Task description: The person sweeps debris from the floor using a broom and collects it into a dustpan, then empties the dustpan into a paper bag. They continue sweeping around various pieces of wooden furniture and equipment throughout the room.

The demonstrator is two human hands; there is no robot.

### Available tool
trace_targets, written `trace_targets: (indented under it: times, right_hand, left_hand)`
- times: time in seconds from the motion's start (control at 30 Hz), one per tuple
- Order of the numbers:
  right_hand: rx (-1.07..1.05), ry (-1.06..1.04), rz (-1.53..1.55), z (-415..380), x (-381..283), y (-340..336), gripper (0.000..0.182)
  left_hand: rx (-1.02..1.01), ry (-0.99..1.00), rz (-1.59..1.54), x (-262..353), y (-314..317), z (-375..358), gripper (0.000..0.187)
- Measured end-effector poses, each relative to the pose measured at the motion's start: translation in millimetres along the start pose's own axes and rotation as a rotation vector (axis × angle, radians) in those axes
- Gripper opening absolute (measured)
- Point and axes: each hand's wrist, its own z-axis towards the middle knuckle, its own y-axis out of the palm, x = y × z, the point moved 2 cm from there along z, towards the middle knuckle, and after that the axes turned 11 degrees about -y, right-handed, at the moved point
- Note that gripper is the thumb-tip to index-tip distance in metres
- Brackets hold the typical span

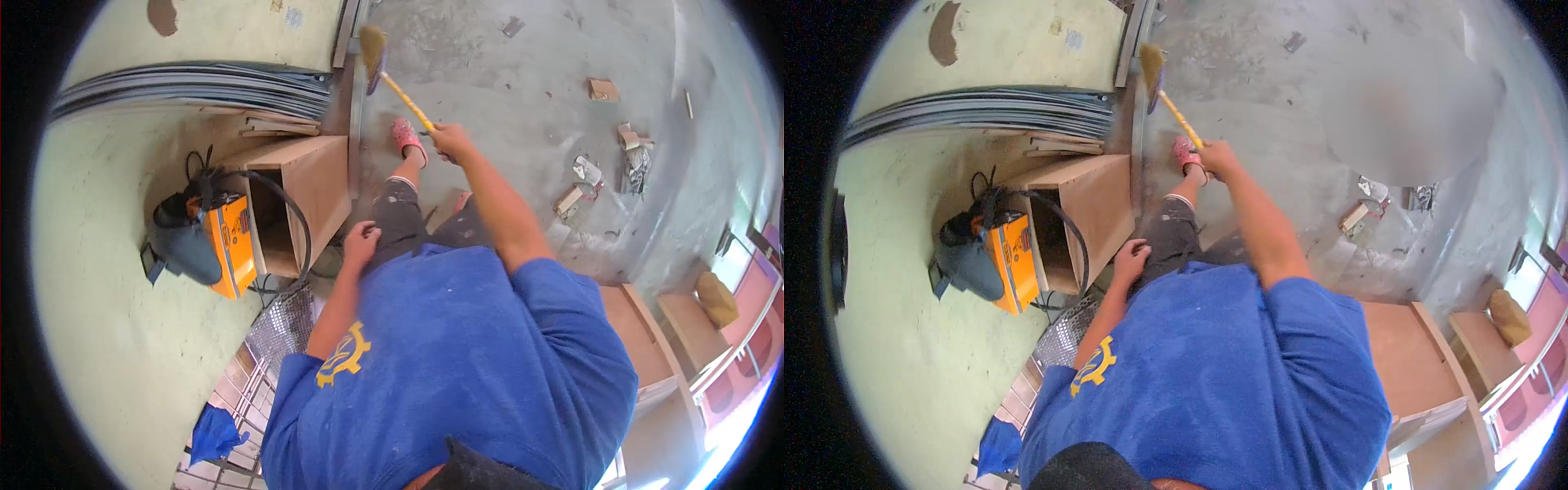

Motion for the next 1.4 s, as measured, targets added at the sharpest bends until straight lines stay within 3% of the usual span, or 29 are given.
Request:
trace_targets:
  times: [0.1, 0.17, 0.2, 0.23, 0.37, 0.5, 0.57, 0.63, 0.7, 0.77, 0.83, 0.9, 0.97, 1.0, 1.03, 1.07, 1.13, 1.23, 1.3, 1.33, 1.37, 1.4]
  right_hand:
    - [-0.007, 0.203, 0.206, 55, 2, -4, 0.020]
    - [0.078, 0.246, 0.110, 28, 7, -52, 0.016]
    - [0.221, 0.418, 0.374, 2, 0, -79, 0.015]
    - [0.281, 0.461, 0.395, -20, 6, -107, 0.016]
    - [0.408, 0.411, 0.025, -78, -1, -177, 0.026]
    - [0.448, 0.311, 0.200, -83, -94, -178, 0.024]
    - [0.343, 0.253, 0.340, -33, -125, -166, 0.027]
    - [0.169, 0.231, 0.284, 48, -159, -151, 0.029]
    - [0.129, 0.106, 0.131, 159, -144, -137, 0.026]
    - [-0.017, 0.288, 0.054, 211, -173, -148, 0.017]
    - [0.090, 0.321, 0.343, 221, -129, -183, 0.013]
    - [0.210, 0.367, 0.510, 186, -100, -238, 0.011]
    - [0.283, 0.374, 0.426, 123, -55, -305, 0.010]
    - [0.402, 0.465, 0.524, 92, -39, -331, 0.010]
    - [0.410, 0.406, 0.399, 57, -35, -356, 0.010]
    - [0.581, 0.514, 0.308, 27, -50, -372, 0.016]
    - [0.678, 0.484, 0.288, -17, -45, -404, 0.022]
    - [0.663, 0.345, 0.307, -35, -63, -419, 0.033]
    - [0.552, 0.147, 0.229, 2, -73, -415, 0.030]
    - [0.477, 0.156, 0.206, 25, -112, -413, 0.028]
    - [0.393, 0.142, 0.413, 67, -112, -408, 0.027]
    - [0.340, 0.029, 0.196, 119, -112, -403, 0.028]
  left_hand:
    - [-0.058, -0.154, -0.181, -4, -48, 40, 0.032]
    - [-0.141, -0.326, -0.377, 5, -73, 67, 0.033]
    - [-0.148, -0.337, -0.293, 6, -83, 80, 0.032]
    - [-0.155, -0.350, -0.218, 2, -85, 90, 0.031]
    - [-0.107, -0.271, 0.001, 34, -95, 110, 0.033]
    - [-0.135, -0.273, 0.034, 65, -91, 128, 0.035]
    - [-0.134, -0.240, 0.100, 82, -90, 131, 0.033]
    - [-0.144, -0.201, 0.201, 93, -88, 140, 0.032]
    - [-0.168, -0.272, 0.095, 105, -86, 143, 0.032]
    - [-0.175, -0.365, 0.036, 130, -87, 140, 0.034]
    - [-0.076, -0.391, -0.068, 147, -86, 129, 0.035]
    - [-0.065, -0.406, -0.136, 158, -84, 126, 0.036]
    - [-0.154, -0.363, 0.037, 184, -65, 117, 0.036]
    - [-0.186, -0.337, 0.116, 197, -57, 115, 0.036]
    - [-0.182, -0.293, 0.278, 208, -50, 118, 0.036]
    - [-0.151, -0.278, 0.287, 216, -44, 122, 0.036]
    - [-0.075, -0.236, 0.307, 237, -30, 136, 0.036]
    - [-0.197, -0.218, 0.216, 285, -14, 137, 0.035]
    - [-0.276, -0.198, 0.198, 343, -4, 132, 0.036]
    - [-0.300, -0.194, 0.210, 369, -1, 124, 0.036]
    - [-0.299, -0.169, 0.211, 364, 4, 137, 0.037]
    - [-0.300, -0.159, 0.208, 354, 10, 150, 0.037]
